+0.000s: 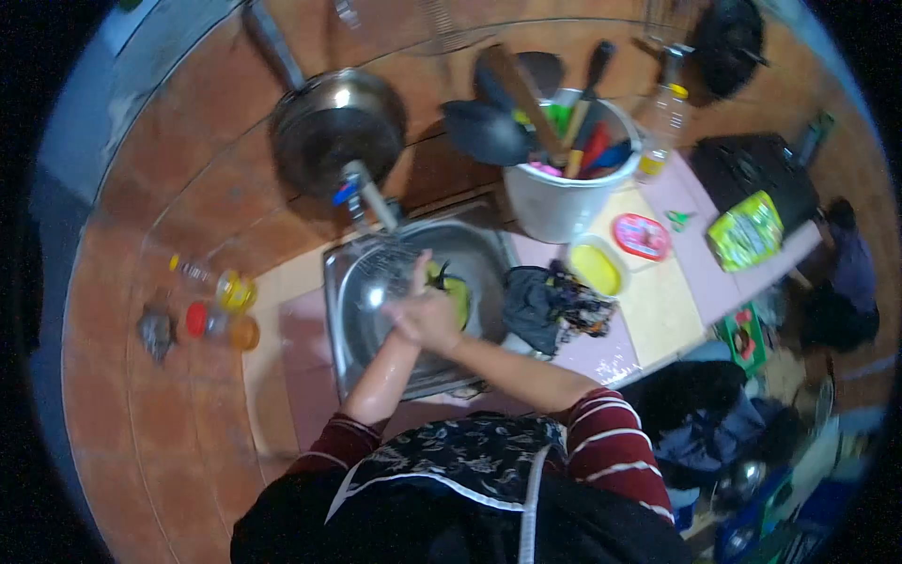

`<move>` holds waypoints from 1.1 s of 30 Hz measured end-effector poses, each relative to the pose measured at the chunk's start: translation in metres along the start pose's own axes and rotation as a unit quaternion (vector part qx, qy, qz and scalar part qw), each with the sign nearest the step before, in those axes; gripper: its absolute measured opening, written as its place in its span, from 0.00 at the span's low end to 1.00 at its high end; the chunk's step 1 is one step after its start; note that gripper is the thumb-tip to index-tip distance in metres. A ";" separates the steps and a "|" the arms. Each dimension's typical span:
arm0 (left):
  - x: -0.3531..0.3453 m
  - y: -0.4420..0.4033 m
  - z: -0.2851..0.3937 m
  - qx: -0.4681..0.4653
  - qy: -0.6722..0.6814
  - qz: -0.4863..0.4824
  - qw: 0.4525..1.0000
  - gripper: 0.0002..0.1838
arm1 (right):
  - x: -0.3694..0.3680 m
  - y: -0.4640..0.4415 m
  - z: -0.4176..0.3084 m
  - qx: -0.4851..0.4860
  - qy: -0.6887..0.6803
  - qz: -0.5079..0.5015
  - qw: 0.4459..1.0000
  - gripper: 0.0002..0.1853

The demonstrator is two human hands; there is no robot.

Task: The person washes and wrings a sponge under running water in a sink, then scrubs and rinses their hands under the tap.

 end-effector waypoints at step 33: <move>-0.027 0.046 0.006 0.266 0.197 -0.131 0.934 0.19 | 0.011 -0.019 0.129 -0.291 0.146 0.014 0.945 0.24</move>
Point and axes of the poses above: each hand's wrist, its own y-axis away from the middle knuckle, its own x-axis out of the back of the hand, z = x × y, the point moved 2 cm from there along -y, towards the middle knuckle, and after that the axes turned 4 degrees about z, right-handed, at the moved point
